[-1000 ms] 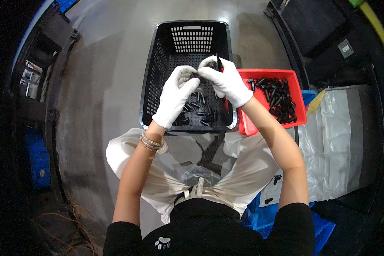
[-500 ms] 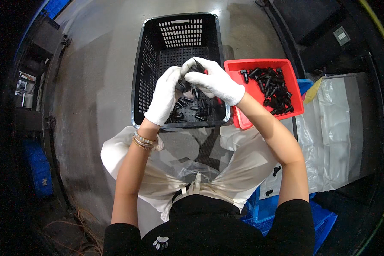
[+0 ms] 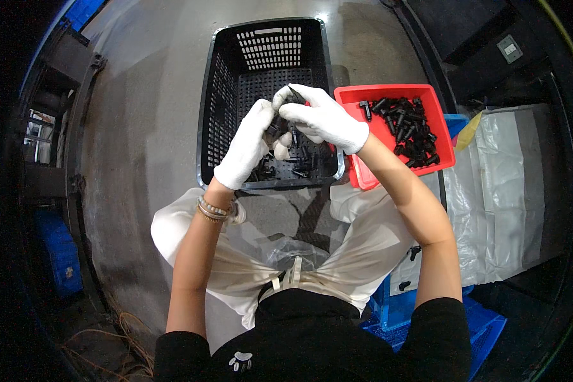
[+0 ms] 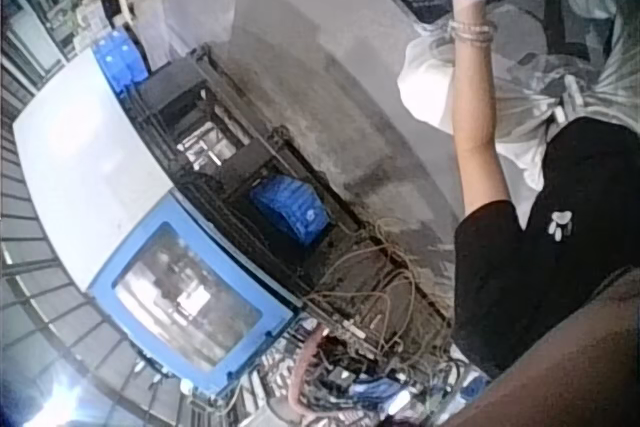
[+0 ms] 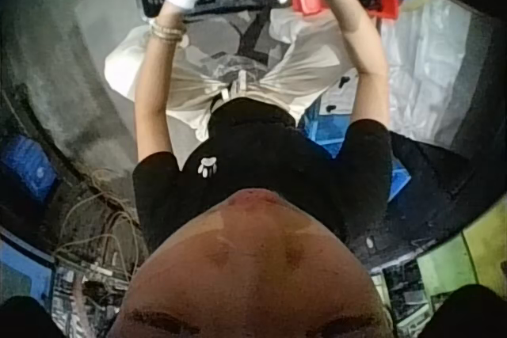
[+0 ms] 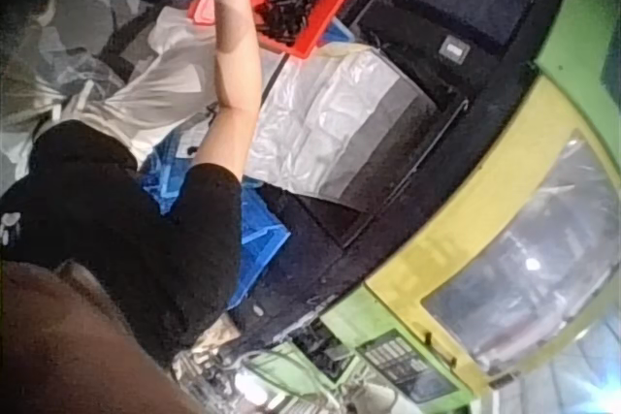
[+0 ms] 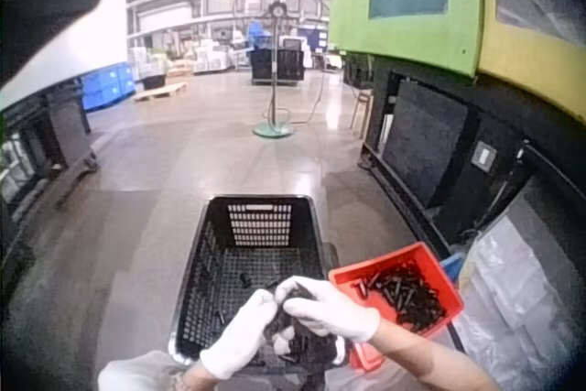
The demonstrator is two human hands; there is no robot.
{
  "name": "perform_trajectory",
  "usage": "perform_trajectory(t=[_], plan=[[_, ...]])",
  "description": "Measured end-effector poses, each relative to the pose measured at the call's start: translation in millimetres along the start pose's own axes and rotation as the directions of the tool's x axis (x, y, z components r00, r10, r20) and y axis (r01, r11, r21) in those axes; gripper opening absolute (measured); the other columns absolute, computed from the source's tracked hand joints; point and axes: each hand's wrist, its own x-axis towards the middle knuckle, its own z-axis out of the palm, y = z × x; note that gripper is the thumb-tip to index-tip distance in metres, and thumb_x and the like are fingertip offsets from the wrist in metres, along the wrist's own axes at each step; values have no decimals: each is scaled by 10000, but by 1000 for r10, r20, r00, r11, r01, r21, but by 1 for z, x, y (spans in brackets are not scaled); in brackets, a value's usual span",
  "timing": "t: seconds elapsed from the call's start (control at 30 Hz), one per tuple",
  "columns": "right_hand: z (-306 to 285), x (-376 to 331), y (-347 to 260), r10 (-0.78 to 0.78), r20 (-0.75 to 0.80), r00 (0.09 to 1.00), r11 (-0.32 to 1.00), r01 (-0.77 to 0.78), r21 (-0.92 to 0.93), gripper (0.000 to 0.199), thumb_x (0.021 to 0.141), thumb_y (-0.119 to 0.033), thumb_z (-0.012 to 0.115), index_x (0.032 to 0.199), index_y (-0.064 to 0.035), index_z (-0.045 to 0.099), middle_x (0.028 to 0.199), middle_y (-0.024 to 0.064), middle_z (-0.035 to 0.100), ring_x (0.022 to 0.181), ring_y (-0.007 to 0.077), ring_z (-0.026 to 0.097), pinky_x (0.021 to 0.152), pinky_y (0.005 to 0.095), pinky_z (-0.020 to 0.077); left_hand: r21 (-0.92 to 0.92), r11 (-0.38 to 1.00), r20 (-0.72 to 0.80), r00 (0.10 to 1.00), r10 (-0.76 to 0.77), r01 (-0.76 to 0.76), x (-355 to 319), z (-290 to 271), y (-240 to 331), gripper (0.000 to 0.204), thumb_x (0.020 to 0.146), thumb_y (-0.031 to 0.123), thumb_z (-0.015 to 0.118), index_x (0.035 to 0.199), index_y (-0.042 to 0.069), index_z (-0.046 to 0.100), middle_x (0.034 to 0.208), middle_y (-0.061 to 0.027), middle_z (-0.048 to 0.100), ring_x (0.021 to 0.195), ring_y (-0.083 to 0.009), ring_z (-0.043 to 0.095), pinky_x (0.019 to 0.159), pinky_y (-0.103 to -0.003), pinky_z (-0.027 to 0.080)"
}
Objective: The person inserts small plastic components into a larger black housing by hand.
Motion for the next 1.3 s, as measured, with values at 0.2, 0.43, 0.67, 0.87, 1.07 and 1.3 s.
perform_trajectory(t=[0.2,0.43,0.67,0.87,1.07,1.3], plan=[[8,-3,-7,-23,-53,998,990,15,-138,212,875,-153,538,1065,-57,542,665,-30,475,479,33,377,418,194,302,-42,992,74,991,-112,116,-4,-1,12,322,969,339,391,1012,48,521,752,-53,544,584,-119,550,485,-259,474],[17,-3,9,-382,-225,896,721,137,-679,341,874,-186,517,1168,-14,514,1054,136,588,946,242,575,849,330,442,12,1000,-177,984,8,-6,-6,14,2,354,973,374,347,933,57,500,553,-11,468,400,-96,435,395,-228,412],[24,-10,19,-628,59,776,472,440,-764,277,872,-119,516,1116,5,557,936,169,606,808,299,603,717,358,489,377,876,-380,813,442,-300,-4,9,-2,298,948,317,427,932,34,520,724,-53,499,728,-147,532,659,-283,436],[35,-13,9,-629,-9,777,487,386,-783,243,854,-114,552,1060,6,596,835,153,632,747,316,614,684,366,493,294,917,-423,824,378,-269,-8,15,6,283,959,314,433,944,39,498,643,-25,476,520,-91,486,456,-245,388],[33,-13,10,-563,-49,825,616,379,-691,263,871,-114,542,1091,19,599,907,185,650,820,290,644,732,328,502,294,892,-463,765,448,-344,-5,17,3,248,959,307,433,950,64,480,600,-4,454,442,-83,445,410,-239,357],[37,-16,2,-436,-84,896,799,342,-494,261,891,-105,522,1095,38,598,873,127,669,777,160,638,721,279,502,236,916,-467,789,400,-325,-7,19,4,251,958,310,419,967,64,465,609,-6,460,471,-86,462,431,-234,373]])
